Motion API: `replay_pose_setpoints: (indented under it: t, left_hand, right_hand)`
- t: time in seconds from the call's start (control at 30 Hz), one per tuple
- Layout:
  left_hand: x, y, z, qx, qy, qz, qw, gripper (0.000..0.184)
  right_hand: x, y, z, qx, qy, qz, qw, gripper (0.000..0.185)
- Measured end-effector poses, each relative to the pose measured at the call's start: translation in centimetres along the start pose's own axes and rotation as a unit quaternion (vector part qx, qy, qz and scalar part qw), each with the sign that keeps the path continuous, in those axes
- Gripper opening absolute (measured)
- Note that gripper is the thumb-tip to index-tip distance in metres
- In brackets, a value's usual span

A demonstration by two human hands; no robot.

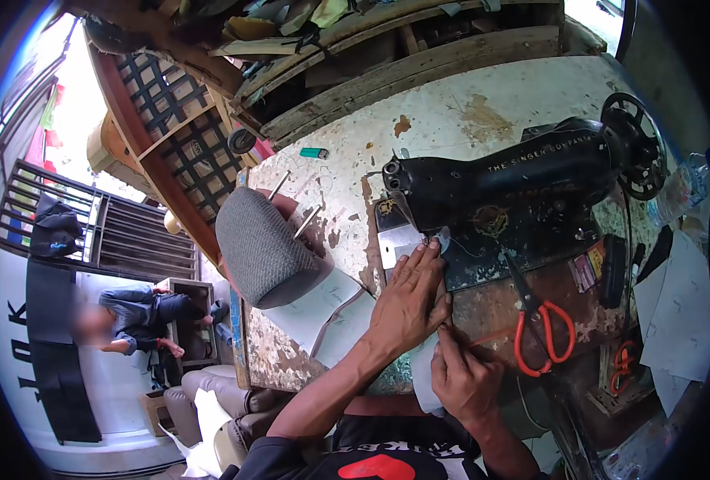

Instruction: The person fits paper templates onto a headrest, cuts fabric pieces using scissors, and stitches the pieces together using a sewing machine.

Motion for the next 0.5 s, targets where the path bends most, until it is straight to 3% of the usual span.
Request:
replay_pose_setpoints:
  t: [0.5]
  left_hand:
    - [-0.21, 0.22, -0.37, -0.014, -0.01, 0.008, 1.0, 0.052]
  right_hand:
    - [-0.18, 0.23, -0.2, -0.022, 0.006, -0.037, 0.999, 0.033]
Point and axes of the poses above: each hand's wrist, its own z-axis away from the middle knuckle, its own x-axis out of the palm, y = z × x, the point moved 6 cm from there along -z, towards the middle knuckle, and after that the axes turned 11 degrees about y, right-handed, at the moved point
